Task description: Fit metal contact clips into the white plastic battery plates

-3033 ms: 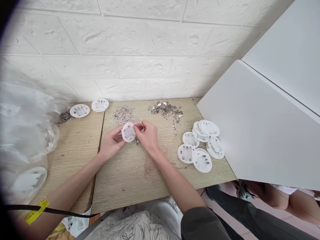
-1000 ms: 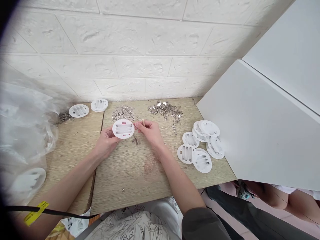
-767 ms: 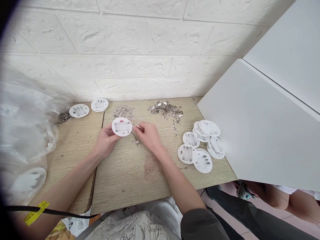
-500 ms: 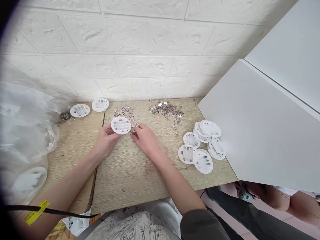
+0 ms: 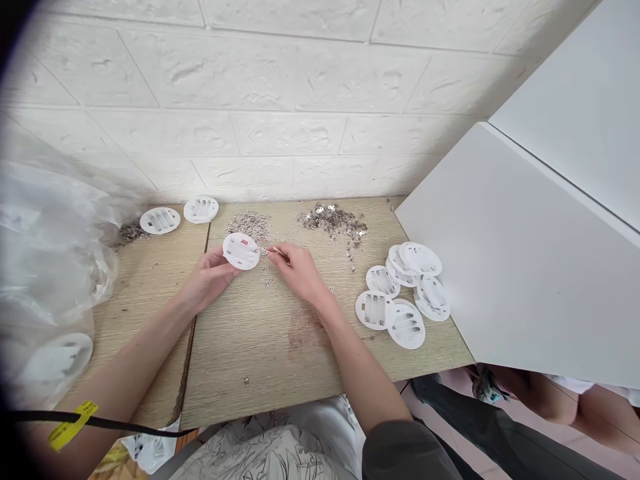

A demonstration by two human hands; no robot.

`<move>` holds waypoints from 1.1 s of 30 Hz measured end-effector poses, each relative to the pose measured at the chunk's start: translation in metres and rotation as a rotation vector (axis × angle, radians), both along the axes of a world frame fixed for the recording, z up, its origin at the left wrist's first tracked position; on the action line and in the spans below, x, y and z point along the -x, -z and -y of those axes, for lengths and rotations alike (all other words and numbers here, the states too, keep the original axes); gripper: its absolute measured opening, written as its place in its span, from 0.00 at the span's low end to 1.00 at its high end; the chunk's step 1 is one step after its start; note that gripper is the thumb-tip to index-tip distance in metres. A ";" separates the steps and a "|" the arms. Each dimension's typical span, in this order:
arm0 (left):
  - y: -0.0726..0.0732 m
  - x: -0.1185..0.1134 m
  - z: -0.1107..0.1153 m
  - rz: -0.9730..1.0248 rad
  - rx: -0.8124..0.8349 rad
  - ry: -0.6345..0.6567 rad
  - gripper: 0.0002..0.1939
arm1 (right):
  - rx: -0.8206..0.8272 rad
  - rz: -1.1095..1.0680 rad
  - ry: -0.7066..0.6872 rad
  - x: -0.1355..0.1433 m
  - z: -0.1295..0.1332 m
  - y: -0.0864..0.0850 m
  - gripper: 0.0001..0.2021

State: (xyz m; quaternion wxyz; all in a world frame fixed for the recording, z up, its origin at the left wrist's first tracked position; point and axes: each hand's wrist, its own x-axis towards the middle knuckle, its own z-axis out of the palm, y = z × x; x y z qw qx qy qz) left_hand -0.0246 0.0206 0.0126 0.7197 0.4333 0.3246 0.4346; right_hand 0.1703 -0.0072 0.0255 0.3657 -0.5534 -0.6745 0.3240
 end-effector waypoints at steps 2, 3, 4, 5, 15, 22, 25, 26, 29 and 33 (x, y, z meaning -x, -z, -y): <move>0.001 0.001 0.000 0.010 0.000 0.022 0.20 | -0.038 -0.002 -0.021 0.001 -0.001 0.002 0.10; 0.001 0.002 -0.001 0.015 0.004 0.025 0.20 | -0.065 0.004 -0.022 0.001 -0.001 0.003 0.10; 0.001 0.002 -0.001 0.019 0.008 0.027 0.20 | -0.097 0.017 -0.016 0.001 -0.001 0.005 0.09; 0.001 0.002 -0.001 0.022 0.012 0.029 0.20 | -0.133 0.036 -0.006 0.001 -0.001 0.006 0.09; 0.003 0.002 0.001 0.017 0.020 0.049 0.20 | -0.269 0.139 -0.005 0.002 0.002 0.007 0.08; 0.003 0.000 0.002 0.010 0.008 0.047 0.21 | -0.273 0.157 0.015 -0.002 0.002 0.006 0.08; 0.002 0.000 0.002 0.003 0.014 0.029 0.21 | -0.270 0.166 0.013 -0.003 0.001 0.005 0.08; 0.002 0.000 0.002 0.005 0.016 0.026 0.21 | -0.269 0.169 0.010 -0.003 0.001 0.005 0.08; 0.002 0.000 0.002 0.011 0.017 0.032 0.21 | -0.272 0.171 0.009 -0.003 0.001 0.006 0.08; 0.003 0.000 0.002 0.005 0.015 0.038 0.20 | -0.277 0.174 0.004 -0.004 0.001 0.006 0.09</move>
